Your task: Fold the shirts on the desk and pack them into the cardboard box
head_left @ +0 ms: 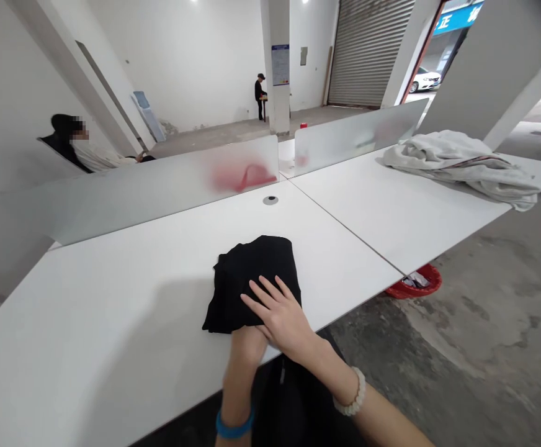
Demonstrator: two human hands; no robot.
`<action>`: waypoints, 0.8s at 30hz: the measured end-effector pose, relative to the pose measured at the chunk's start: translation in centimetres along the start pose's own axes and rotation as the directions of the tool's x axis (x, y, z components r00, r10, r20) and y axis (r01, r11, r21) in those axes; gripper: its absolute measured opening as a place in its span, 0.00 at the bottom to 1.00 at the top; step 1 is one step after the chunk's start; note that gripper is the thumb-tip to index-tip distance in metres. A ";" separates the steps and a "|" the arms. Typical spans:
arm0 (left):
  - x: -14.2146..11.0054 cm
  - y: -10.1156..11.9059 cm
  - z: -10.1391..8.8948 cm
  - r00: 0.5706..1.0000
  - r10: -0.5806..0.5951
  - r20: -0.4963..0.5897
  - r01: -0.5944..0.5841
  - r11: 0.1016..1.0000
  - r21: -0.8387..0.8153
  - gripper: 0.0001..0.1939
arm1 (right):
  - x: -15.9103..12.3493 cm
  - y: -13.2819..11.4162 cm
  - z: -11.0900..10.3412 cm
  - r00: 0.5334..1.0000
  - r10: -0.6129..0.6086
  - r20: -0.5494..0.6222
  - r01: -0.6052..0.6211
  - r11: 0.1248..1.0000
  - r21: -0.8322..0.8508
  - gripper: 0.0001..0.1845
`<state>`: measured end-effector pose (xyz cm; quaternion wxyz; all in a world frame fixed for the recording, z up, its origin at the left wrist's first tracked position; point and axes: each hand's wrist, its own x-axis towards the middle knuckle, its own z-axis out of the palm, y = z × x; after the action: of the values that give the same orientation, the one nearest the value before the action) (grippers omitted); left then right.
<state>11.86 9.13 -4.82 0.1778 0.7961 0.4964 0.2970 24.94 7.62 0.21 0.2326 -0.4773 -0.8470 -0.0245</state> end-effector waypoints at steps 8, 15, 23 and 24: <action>-3.0 -2.8 -3.7 0.969 -0.155 -0.193 0.222 0.888 0.403 0.21 | 2.5 -2.3 0.4 0.999 -0.033 0.016 0.033 0.999 -0.041 0.26; -3.1 -5.1 -6.5 0.876 -0.477 -0.074 0.482 0.869 0.113 0.13 | 5.5 -4.7 2.7 0.984 -0.174 0.049 0.177 0.982 -0.068 0.23; -2.3 -2.9 -9.3 0.681 -0.605 -0.412 0.442 0.788 -0.429 0.20 | 5.2 -4.9 5.0 0.969 -0.217 0.116 0.228 0.969 -0.097 0.27; -1.7 -2.6 -9.2 0.729 -0.559 -0.395 0.431 0.823 -0.369 0.21 | 5.1 -5.0 4.9 0.969 -0.219 0.111 0.230 0.968 -0.098 0.27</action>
<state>3.51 8.62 0.15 0.2200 0.5027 0.6781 0.4889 16.83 10.29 -1.13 0.1594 -0.3908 -0.9036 -0.0736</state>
